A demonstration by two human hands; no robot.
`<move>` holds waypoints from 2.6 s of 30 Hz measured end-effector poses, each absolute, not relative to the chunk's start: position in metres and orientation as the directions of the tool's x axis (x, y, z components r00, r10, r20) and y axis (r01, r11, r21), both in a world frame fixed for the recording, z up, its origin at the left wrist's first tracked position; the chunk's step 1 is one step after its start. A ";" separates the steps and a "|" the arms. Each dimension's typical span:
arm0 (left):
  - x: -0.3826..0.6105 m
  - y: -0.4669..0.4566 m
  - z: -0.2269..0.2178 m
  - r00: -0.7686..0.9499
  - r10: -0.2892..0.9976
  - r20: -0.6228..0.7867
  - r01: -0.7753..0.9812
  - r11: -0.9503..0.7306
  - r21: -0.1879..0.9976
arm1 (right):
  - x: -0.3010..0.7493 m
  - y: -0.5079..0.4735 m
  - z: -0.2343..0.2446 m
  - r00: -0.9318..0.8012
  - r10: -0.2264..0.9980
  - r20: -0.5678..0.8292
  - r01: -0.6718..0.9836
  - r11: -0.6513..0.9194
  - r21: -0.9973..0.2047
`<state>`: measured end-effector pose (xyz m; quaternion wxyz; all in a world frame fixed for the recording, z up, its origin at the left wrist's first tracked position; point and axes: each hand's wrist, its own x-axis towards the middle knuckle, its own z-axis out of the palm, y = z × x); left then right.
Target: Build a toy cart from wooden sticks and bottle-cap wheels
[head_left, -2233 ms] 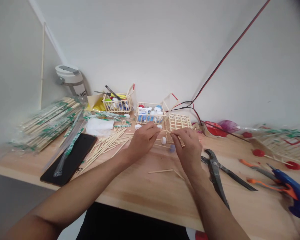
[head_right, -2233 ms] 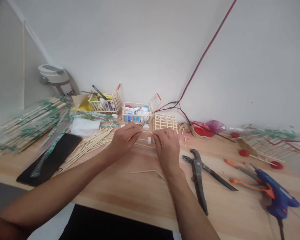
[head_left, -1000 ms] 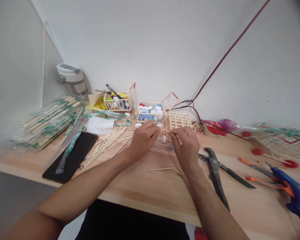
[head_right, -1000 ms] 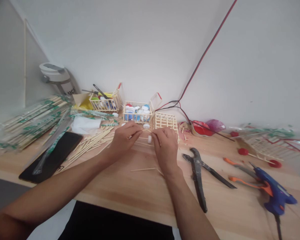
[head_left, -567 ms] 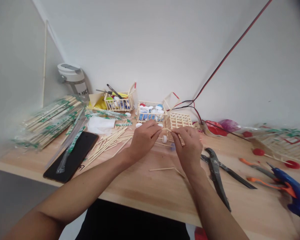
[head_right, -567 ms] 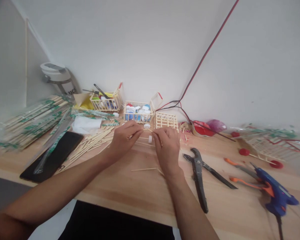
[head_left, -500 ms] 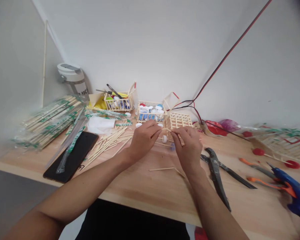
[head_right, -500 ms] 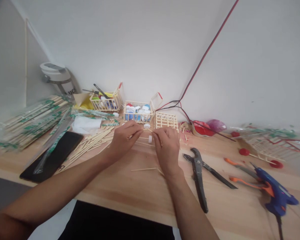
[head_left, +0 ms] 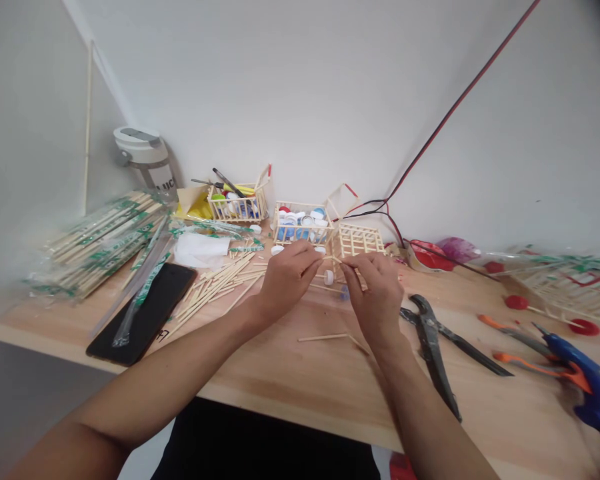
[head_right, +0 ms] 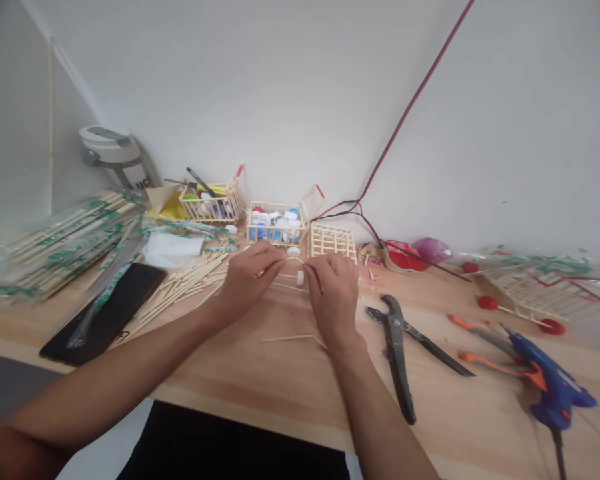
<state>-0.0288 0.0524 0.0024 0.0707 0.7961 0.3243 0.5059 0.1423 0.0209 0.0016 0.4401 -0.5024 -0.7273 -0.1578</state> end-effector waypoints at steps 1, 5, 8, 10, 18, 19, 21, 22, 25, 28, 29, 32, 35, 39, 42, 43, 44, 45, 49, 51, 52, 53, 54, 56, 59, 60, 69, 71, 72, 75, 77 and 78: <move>-0.029 0.052 0.002 0.278 0.590 0.758 0.445 -0.779 0.443 | 0.142 0.021 0.002 -0.109 0.591 0.799 0.869 0.447 -0.212; -0.029 0.052 0.001 0.280 0.597 0.752 0.454 -0.772 0.444 | 0.142 0.021 0.002 -0.112 0.591 0.799 0.869 0.447 -0.210; -0.029 0.052 0.002 0.279 0.598 0.751 0.458 -0.771 0.444 | 0.142 0.021 0.001 -0.112 0.590 0.800 0.869 0.448 -0.209; -0.029 0.052 0.002 0.279 0.602 0.748 0.459 -0.768 0.446 | 0.142 0.021 0.001 -0.109 0.591 0.799 0.870 0.446 -0.211; -0.029 0.051 0.002 0.278 0.607 0.744 0.458 -0.765 0.453 | 0.142 0.021 0.000 -0.117 0.607 0.786 0.870 0.445 -0.214; -0.029 0.051 0.002 0.277 0.608 0.744 0.460 -0.764 0.453 | 0.142 0.021 0.000 -0.116 0.610 0.784 0.869 0.445 -0.218; -0.029 0.051 0.002 0.276 0.609 0.743 0.461 -0.762 0.454 | 0.142 0.022 -0.001 -0.114 0.615 0.780 0.865 0.448 -0.226; -0.029 0.051 0.002 0.276 0.610 0.743 0.460 -0.762 0.455 | 0.142 0.022 -0.001 -0.114 0.617 0.778 0.863 0.450 -0.230; -0.029 0.051 0.003 0.281 0.608 0.742 0.455 -0.765 0.455 | 0.142 0.022 -0.001 -0.112 0.620 0.776 0.861 0.451 -0.236; -0.029 0.051 0.003 0.278 0.612 0.740 0.460 -0.761 0.457 | 0.142 0.022 -0.001 -0.109 0.620 0.777 0.857 0.454 -0.243; -0.029 0.051 0.003 0.276 0.612 0.741 0.461 -0.761 0.457 | 0.142 0.022 -0.001 -0.107 0.622 0.776 0.857 0.453 -0.245; -0.029 0.051 0.003 0.276 0.608 0.745 0.458 -0.764 0.454 | 0.142 0.021 -0.001 -0.105 0.626 0.773 0.856 0.452 -0.250; -0.029 0.051 0.002 0.278 0.607 0.744 0.457 -0.765 0.454 | 0.142 0.021 -0.001 -0.107 0.616 0.780 0.853 0.460 -0.246; -0.029 0.051 0.002 0.280 0.611 0.740 0.461 -0.762 0.455 | 0.142 0.021 -0.001 -0.110 0.612 0.783 0.860 0.454 -0.234; -0.029 0.051 0.003 0.283 0.612 0.739 0.453 -0.764 0.459 | 0.142 0.021 0.000 -0.111 0.613 0.782 0.859 0.455 -0.234; -0.029 0.051 0.003 0.283 0.611 0.739 0.450 -0.765 0.461 | 0.142 0.021 0.000 -0.111 0.611 0.784 0.858 0.457 -0.235; -0.029 0.051 0.003 0.281 0.612 0.740 0.448 -0.765 0.462 | 0.142 0.021 0.000 -0.110 0.610 0.785 0.857 0.458 -0.236; -0.029 0.051 0.003 0.279 0.612 0.740 0.447 -0.765 0.464 | 0.142 0.021 0.000 -0.109 0.610 0.785 0.857 0.458 -0.237; -0.029 0.051 0.003 0.275 0.609 0.744 0.447 -0.766 0.462 | 0.142 0.021 -0.001 -0.104 0.613 0.783 0.861 0.450 -0.238; -0.029 0.051 0.002 0.278 0.609 0.743 0.449 -0.766 0.460 | 0.142 0.021 -0.001 -0.104 0.609 0.786 0.860 0.452 -0.236; -0.029 0.051 0.002 0.280 0.609 0.742 0.451 -0.766 0.459 | 0.142 0.021 -0.001 -0.105 0.608 0.787 0.858 0.455 -0.237; -0.029 0.051 0.002 0.281 0.609 0.741 0.451 -0.766 0.458 | 0.142 0.021 -0.001 -0.106 0.608 0.786 0.856 0.458 -0.239; -0.029 0.051 0.002 0.281 0.609 0.741 0.452 -0.765 0.458 | 0.142 0.021 -0.001 -0.106 0.609 0.786 0.855 0.459 -0.241; -0.029 0.051 0.002 0.279 0.610 0.741 0.452 -0.765 0.459 | 0.142 0.021 0.000 -0.101 0.611 0.785 0.854 0.458 -0.247; -0.029 0.051 0.002 0.279 0.610 0.741 0.453 -0.765 0.459 | 0.142 0.021 0.000 -0.096 0.610 0.786 0.853 0.457 -0.251; -0.029 0.051 0.002 0.280 0.610 0.742 0.453 -0.765 0.458 | 0.142 0.021 0.000 -0.097 0.611 0.786 0.853 0.458 -0.251; -0.029 0.050 0.003 0.279 0.608 0.743 0.460 -0.764 0.453 | 0.142 0.021 -0.001 -0.103 0.606 0.788 0.852 0.463 -0.244; -0.029 0.050 0.003 0.281 0.607 0.743 0.459 -0.765 0.451 | 0.142 0.021 -0.001 -0.103 0.607 0.788 0.852 0.462 -0.244; -0.029 0.050 0.003 0.280 0.607 0.744 0.456 -0.766 0.453 | 0.142 0.021 -0.001 -0.104 0.608 0.787 0.854 0.460 -0.243; -0.029 0.050 0.003 0.275 0.610 0.744 0.449 -0.765 0.461 | 0.143 0.021 -0.001 -0.107 0.612 0.784 0.860 0.453 -0.236; -0.028 0.050 0.003 0.273 0.613 0.742 0.452 -0.762 0.463 | 0.143 0.021 -0.001 -0.106 0.612 0.784 0.859 0.453 -0.238; -0.028 0.050 0.003 0.275 0.613 0.741 0.453 -0.762 0.462 | 0.143 0.021 -0.001 -0.105 0.611 0.785 0.858 0.454 -0.238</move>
